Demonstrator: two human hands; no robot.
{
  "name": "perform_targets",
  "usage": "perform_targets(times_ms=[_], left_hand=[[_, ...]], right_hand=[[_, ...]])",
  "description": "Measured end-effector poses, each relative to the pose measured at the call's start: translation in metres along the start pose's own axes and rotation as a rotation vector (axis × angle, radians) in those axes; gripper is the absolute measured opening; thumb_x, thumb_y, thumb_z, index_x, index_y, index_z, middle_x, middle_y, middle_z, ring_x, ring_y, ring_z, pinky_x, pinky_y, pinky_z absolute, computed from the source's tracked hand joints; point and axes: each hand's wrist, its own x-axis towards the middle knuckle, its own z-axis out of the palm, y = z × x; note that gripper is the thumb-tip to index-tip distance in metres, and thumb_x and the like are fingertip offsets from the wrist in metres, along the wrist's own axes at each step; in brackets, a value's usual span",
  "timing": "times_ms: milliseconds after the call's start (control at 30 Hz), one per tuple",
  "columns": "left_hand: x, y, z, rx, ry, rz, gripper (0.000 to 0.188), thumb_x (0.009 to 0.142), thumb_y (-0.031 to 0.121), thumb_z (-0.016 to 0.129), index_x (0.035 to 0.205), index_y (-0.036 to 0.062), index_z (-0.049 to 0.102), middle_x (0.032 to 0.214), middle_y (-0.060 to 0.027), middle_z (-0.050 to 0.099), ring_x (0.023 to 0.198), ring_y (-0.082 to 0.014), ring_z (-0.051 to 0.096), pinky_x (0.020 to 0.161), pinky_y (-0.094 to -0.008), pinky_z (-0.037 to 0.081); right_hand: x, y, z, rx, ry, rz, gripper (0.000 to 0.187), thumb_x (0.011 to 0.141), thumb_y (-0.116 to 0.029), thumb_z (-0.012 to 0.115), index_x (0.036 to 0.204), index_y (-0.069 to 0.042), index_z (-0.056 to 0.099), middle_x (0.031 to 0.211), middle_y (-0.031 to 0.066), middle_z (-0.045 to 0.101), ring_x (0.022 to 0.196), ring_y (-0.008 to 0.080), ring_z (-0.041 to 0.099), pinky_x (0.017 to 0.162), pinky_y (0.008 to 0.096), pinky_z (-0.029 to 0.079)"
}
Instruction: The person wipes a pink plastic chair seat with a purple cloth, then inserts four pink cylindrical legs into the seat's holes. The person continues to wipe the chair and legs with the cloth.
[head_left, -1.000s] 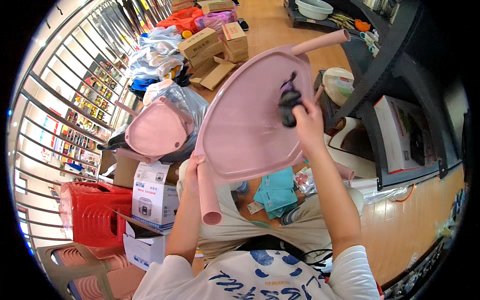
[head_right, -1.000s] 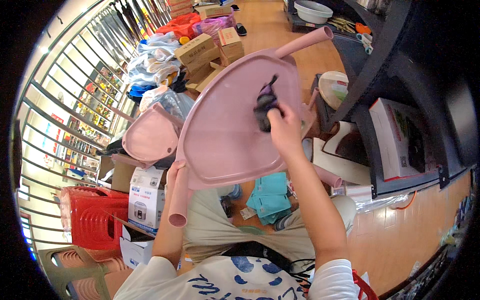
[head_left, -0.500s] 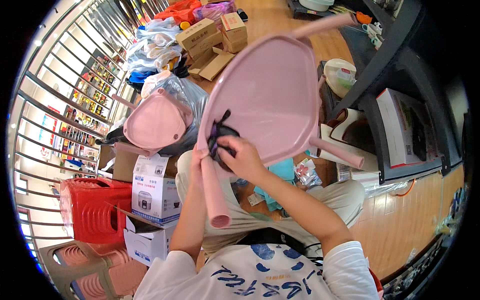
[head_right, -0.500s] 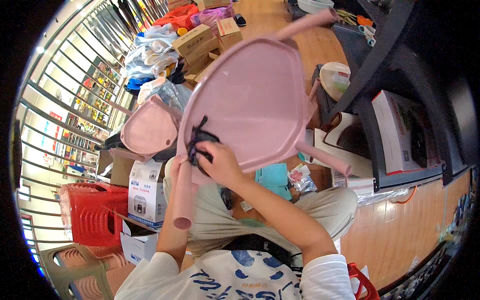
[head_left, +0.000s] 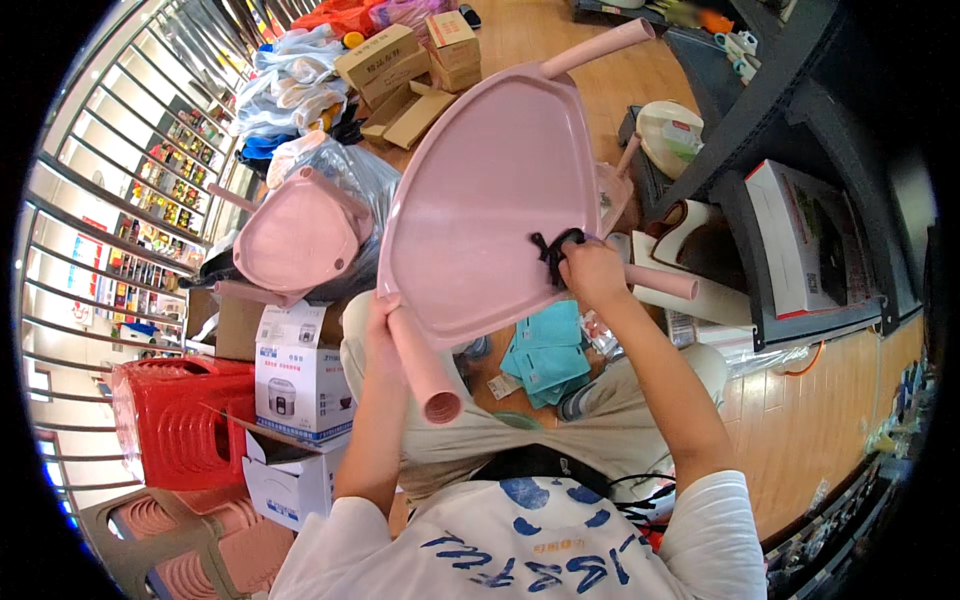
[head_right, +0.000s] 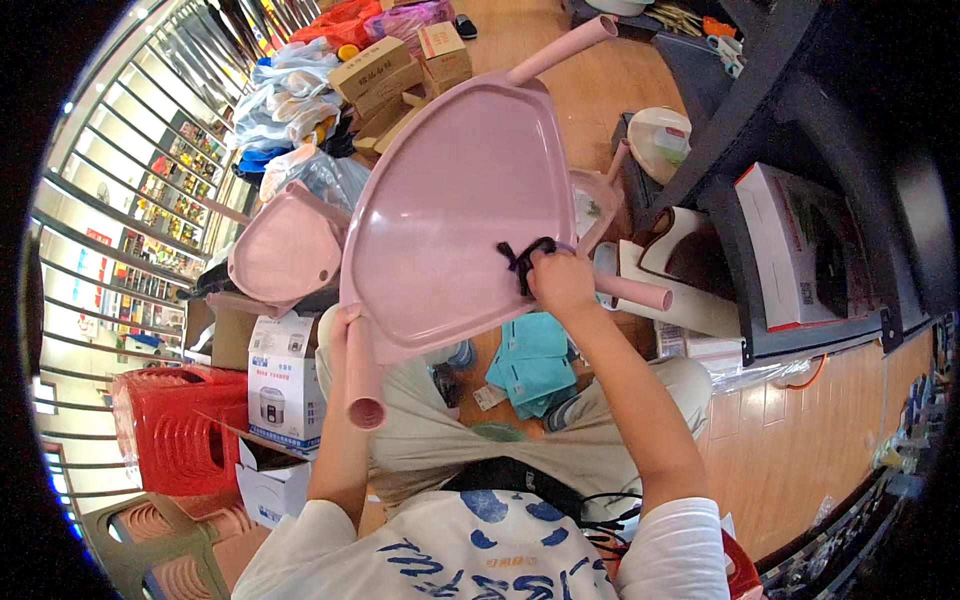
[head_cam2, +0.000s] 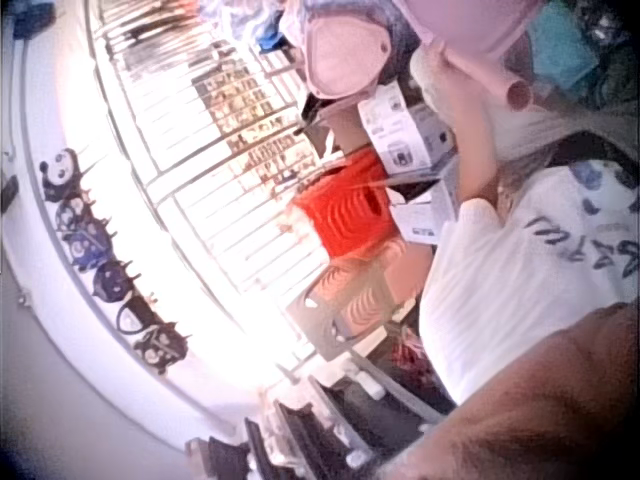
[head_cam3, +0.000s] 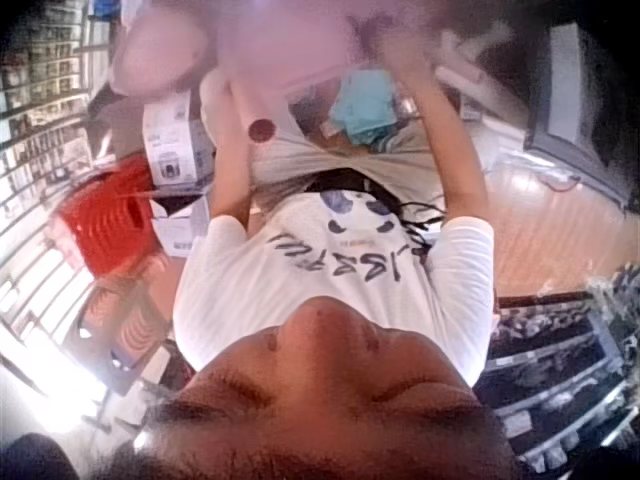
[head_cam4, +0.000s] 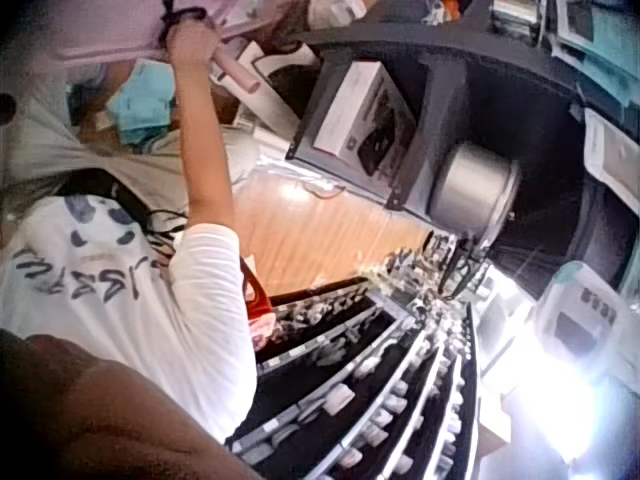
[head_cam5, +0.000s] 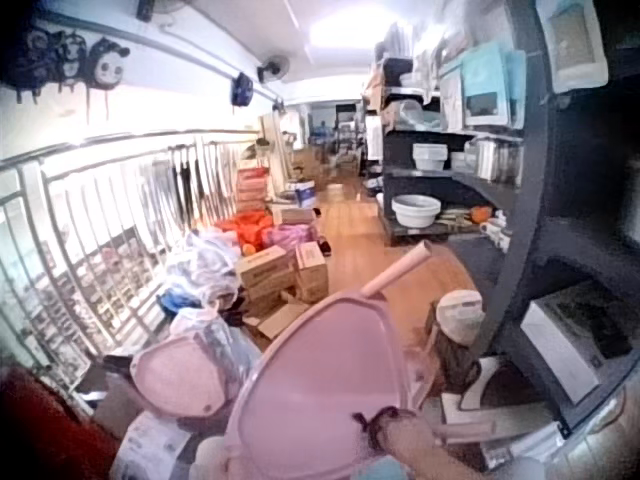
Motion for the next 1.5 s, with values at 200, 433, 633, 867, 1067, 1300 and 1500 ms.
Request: perform_targets(times_ms=[200,433,633,867,1067,1300,1500], left_hand=[[0.010,0.003,-0.021,0.044,-0.095,0.122,0.029,0.084,0.011,0.046,0.111,0.0020,0.052,0.104,-0.0105,0.057,0.099,-0.0222,0.059,0.085,-0.0385,0.051],[0.001,-0.001,-0.011,0.011,-0.103,0.130,0.031,0.084,0.010,0.047,0.114,0.0021,0.050,0.110,-0.0101,0.055,0.100,-0.0220,0.058,0.087,-0.0402,0.051],[0.008,-0.005,-0.022,0.073,-0.031,0.147,0.021,0.083,0.011,0.049,0.103,0.0066,0.054,0.099,-0.0054,0.054,0.090,-0.0180,0.056,0.080,-0.0339,0.049],[-0.013,0.011,0.001,0.130,-0.110,0.225,0.052,0.078,0.021,0.053,0.124,-0.0023,0.043,0.114,-0.0120,0.053,0.102,-0.0209,0.053,0.090,-0.0325,0.042],[-0.012,0.014,-0.010,0.158,-0.030,0.233,0.051,0.077,0.022,0.054,0.122,-0.0001,0.044,0.112,-0.0110,0.054,0.102,-0.0208,0.054,0.091,-0.0336,0.043],[-0.007,-0.006,-0.015,0.154,-0.061,0.092,0.038,0.078,0.015,0.054,0.113,0.0030,0.046,0.107,-0.0111,0.055,0.096,-0.0221,0.057,0.085,-0.0360,0.049],[-0.023,-0.003,0.009,0.112,-0.049,0.070,0.040,0.078,0.017,0.054,0.115,0.0037,0.046,0.104,-0.0101,0.055,0.094,-0.0222,0.057,0.082,-0.0362,0.049]], right_hand=[[0.030,-0.015,-0.067,0.655,0.570,0.199,0.025,0.085,-0.022,0.050,0.097,-0.003,0.061,0.086,0.0218,0.065,0.084,0.0383,0.062,0.074,0.0440,0.049],[0.015,-0.078,-0.040,0.596,0.163,0.146,0.027,0.083,-0.027,0.056,0.098,-0.005,0.061,0.091,0.0205,0.064,0.086,0.0374,0.061,0.073,0.0469,0.049],[-0.020,-0.152,-0.021,0.796,0.090,-0.224,0.028,0.077,-0.029,0.066,0.092,-0.006,0.063,0.091,0.0117,0.063,0.091,0.0309,0.059,0.081,0.0417,0.045],[-0.006,-0.056,-0.008,0.166,-0.037,-0.182,0.021,0.071,-0.022,0.067,0.083,-0.006,0.060,0.088,0.0117,0.063,0.088,0.0280,0.061,0.078,0.0421,0.045],[0.008,-0.026,0.003,-0.074,0.096,0.075,0.018,0.078,-0.019,0.056,0.086,-0.005,0.060,0.081,0.0144,0.065,0.079,0.0311,0.063,0.073,0.0447,0.048],[-0.029,-0.133,-0.006,0.686,0.185,-0.183,0.024,0.077,-0.022,0.067,0.089,-0.004,0.056,0.084,0.0147,0.060,0.083,0.0341,0.057,0.070,0.0437,0.047],[0.039,-0.100,-0.027,0.483,0.372,-0.132,0.019,0.079,-0.022,0.063,0.087,-0.006,0.057,0.081,0.0141,0.059,0.081,0.0348,0.056,0.072,0.0475,0.043]])
